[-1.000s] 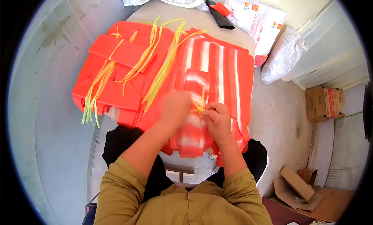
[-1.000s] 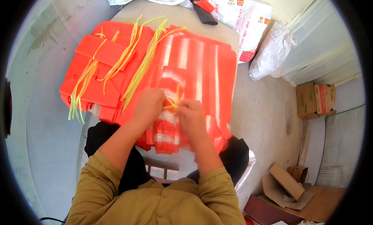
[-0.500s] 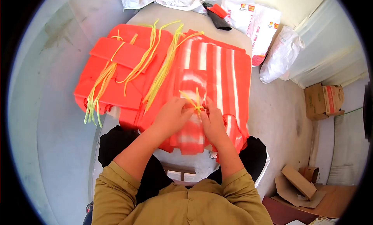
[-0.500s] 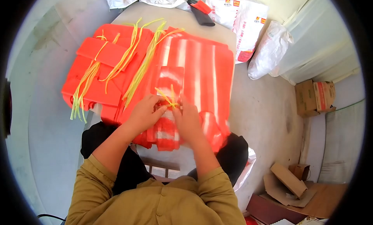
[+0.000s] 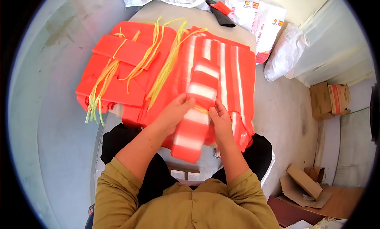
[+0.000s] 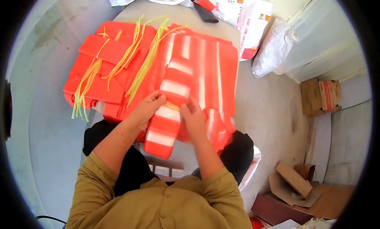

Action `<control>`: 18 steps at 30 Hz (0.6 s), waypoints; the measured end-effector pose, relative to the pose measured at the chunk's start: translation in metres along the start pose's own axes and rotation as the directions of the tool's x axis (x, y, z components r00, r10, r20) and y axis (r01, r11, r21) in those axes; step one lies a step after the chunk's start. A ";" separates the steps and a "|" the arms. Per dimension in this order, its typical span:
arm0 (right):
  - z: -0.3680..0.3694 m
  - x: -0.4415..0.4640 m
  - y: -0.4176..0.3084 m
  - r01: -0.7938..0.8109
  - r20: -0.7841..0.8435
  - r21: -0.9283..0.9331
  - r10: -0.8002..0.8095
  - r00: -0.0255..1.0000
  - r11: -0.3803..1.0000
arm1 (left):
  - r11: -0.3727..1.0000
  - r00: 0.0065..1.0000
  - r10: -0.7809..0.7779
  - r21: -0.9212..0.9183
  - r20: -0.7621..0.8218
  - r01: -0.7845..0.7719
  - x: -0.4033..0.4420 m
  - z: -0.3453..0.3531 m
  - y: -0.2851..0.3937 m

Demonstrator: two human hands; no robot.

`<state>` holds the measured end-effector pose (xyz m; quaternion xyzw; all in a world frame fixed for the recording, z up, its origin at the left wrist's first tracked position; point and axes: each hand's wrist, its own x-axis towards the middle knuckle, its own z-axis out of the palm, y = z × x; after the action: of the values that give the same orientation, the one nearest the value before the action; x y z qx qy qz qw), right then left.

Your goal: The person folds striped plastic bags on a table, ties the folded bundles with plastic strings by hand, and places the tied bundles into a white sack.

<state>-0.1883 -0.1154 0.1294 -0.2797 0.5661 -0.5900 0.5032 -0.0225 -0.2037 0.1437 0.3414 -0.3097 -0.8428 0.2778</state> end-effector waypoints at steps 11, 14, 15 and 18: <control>-0.011 0.002 -0.012 0.077 -0.127 0.348 -0.035 0.991 0.934 | 0.973 0.986 0.099 0.193 0.136 -0.124 0.009 0.024 -0.012; -0.010 0.005 -0.025 0.100 -0.166 0.389 -0.037 0.985 0.916 | 0.943 0.983 0.097 0.303 0.155 -0.140 0.014 0.022 -0.022; -0.009 0.005 -0.028 0.103 -0.167 0.407 -0.037 0.985 0.908 | 0.953 0.983 0.088 0.275 0.159 -0.129 0.014 0.022 -0.024; -0.022 0.001 -0.029 -0.014 0.053 0.267 -0.001 0.999 0.964 | 0.983 0.995 0.021 0.178 0.093 -0.037 0.018 0.016 -0.027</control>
<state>-0.2161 -0.1124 0.1523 -0.2227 0.4689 -0.6518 0.5529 -0.0529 -0.1929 0.1264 0.3218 -0.4018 -0.8219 0.2438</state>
